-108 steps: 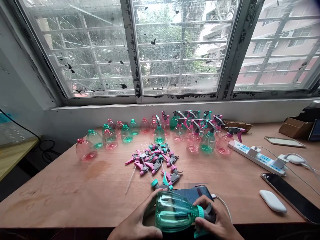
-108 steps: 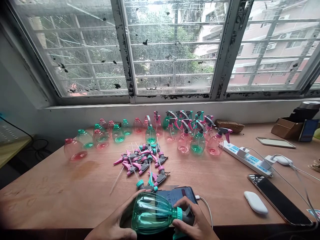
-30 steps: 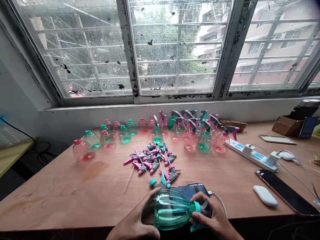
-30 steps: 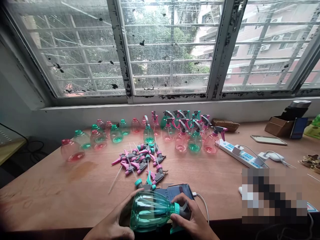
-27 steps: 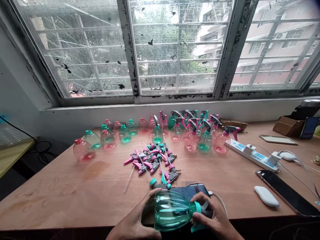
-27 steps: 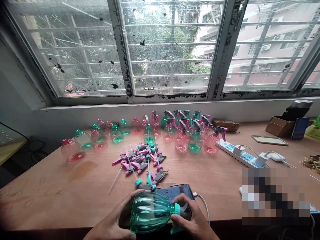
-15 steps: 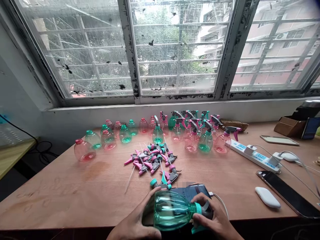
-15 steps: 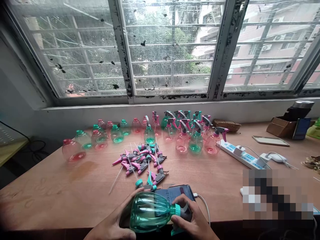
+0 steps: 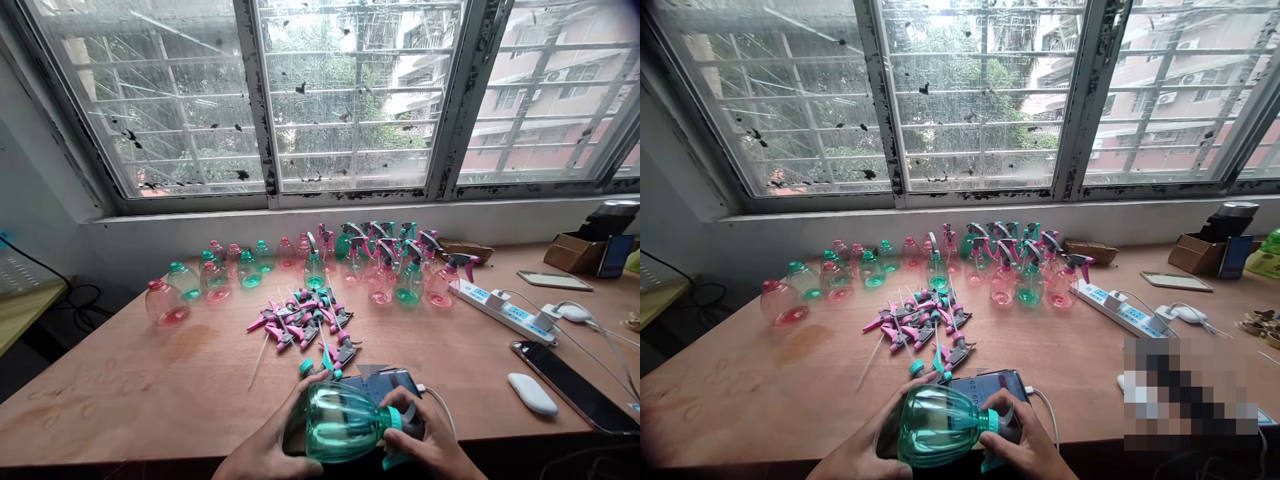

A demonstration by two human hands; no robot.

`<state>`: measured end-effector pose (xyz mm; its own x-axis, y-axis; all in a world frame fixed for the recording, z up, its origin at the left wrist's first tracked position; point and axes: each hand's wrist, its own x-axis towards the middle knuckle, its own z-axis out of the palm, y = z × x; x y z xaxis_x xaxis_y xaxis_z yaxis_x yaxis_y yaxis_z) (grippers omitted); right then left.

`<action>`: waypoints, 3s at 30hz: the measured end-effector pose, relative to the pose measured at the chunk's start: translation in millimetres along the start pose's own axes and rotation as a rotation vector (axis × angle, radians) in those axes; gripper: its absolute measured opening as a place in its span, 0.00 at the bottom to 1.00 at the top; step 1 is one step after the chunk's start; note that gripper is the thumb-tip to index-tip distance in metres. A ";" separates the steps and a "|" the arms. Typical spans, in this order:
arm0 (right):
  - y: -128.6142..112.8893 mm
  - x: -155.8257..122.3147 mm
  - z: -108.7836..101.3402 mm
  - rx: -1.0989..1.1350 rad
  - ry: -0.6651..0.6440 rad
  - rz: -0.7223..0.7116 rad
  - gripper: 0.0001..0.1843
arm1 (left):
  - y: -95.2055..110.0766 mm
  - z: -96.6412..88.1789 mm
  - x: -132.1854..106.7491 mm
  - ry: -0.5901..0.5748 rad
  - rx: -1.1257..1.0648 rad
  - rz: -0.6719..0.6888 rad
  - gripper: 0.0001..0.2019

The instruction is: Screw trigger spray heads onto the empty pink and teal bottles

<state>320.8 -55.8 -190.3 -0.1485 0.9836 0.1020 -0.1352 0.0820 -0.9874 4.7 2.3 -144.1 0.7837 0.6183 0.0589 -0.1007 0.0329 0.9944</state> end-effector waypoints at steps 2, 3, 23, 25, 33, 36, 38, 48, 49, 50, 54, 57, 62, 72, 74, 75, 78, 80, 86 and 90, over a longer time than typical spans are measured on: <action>0.5 0.1 -0.8 -0.008 0.008 -0.002 0.24 | -1.1 1.1 0.2 0.013 0.035 0.010 0.49; 0.5 0.2 -1.2 -0.017 0.008 -0.006 0.24 | -4.0 0.8 -0.1 0.022 0.045 0.011 0.47; 1.3 0.4 -3.1 -0.047 -0.034 -0.005 0.26 | -12.6 -3.8 -3.9 0.040 0.028 -0.001 0.53; 2.9 0.2 -3.8 -0.049 -0.029 -0.005 0.26 | -9.3 -3.1 -3.9 0.023 0.064 0.003 0.50; 1.5 0.4 -3.2 -0.054 -0.019 -0.009 0.27 | -15.3 -1.7 -4.6 0.045 -0.008 0.008 0.58; 1.2 0.1 -2.4 -0.071 -0.018 0.007 0.28 | -11.1 -1.0 -3.3 0.026 -0.049 0.002 0.56; 1.8 -0.2 -2.9 -0.080 -0.019 0.012 0.29 | -7.9 0.1 -2.8 0.015 -0.029 0.001 0.53; 1.8 -0.2 -5.5 -0.117 -0.039 0.019 0.27 | -12.9 -1.7 -5.0 0.054 -0.049 -0.004 0.57; 2.5 -0.3 -5.4 -0.109 -0.035 0.023 0.28 | -10.4 -1.7 -4.7 0.050 -0.021 -0.002 0.56; 3.0 -0.4 -5.3 -0.100 -0.029 0.029 0.28 | -7.7 -1.4 -4.2 0.038 0.009 -0.004 0.55; 1.6 -0.9 -4.0 -0.082 -0.019 0.046 0.27 | -3.4 0.7 -2.7 -0.006 0.055 -0.024 0.45; -1.9 -1.1 -2.7 -0.072 -0.036 0.052 0.27 | -7.7 0.6 -3.3 0.038 0.040 0.021 0.52; -2.2 -0.4 -2.6 -0.108 -0.031 0.023 0.27 | -1.3 -0.5 -1.9 0.012 0.018 0.009 0.52; 3.4 -0.9 -3.5 -0.114 -0.006 0.047 0.32 | -12.7 -5.3 -5.1 0.039 -0.027 0.019 0.60; 2.4 -1.0 -2.9 -0.130 0.002 0.039 0.32 | -6.6 -4.4 -4.1 0.044 -0.049 -0.008 0.55; 2.0 -1.0 -2.6 -0.129 0.002 0.038 0.32 | -2.4 -3.4 -3.4 0.032 -0.045 -0.026 0.51; 2.3 -1.1 -1.9 -0.112 0.000 0.052 0.32 | 5.5 -1.0 -2.1 -0.008 -0.021 -0.016 0.49; 3.5 -1.1 -2.7 -0.127 0.009 0.045 0.33 | 2.7 -1.0 -2.6 -0.016 -0.024 -0.008 0.49; 7.1 0.3 -9.0 -0.187 -0.019 0.006 0.29 | -13.5 -5.5 -3.6 0.022 -0.106 0.019 0.57; 6.1 -0.3 -6.9 -0.133 -0.013 0.034 0.31 | -6.9 -5.9 -3.2 -0.005 -0.080 -0.045 0.51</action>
<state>326.8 -54.5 -197.2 -0.1631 0.9842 0.0690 0.0009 0.0701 -0.9975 -0.7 4.7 -151.7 0.7915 0.6110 0.0146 -0.1136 0.1236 0.9858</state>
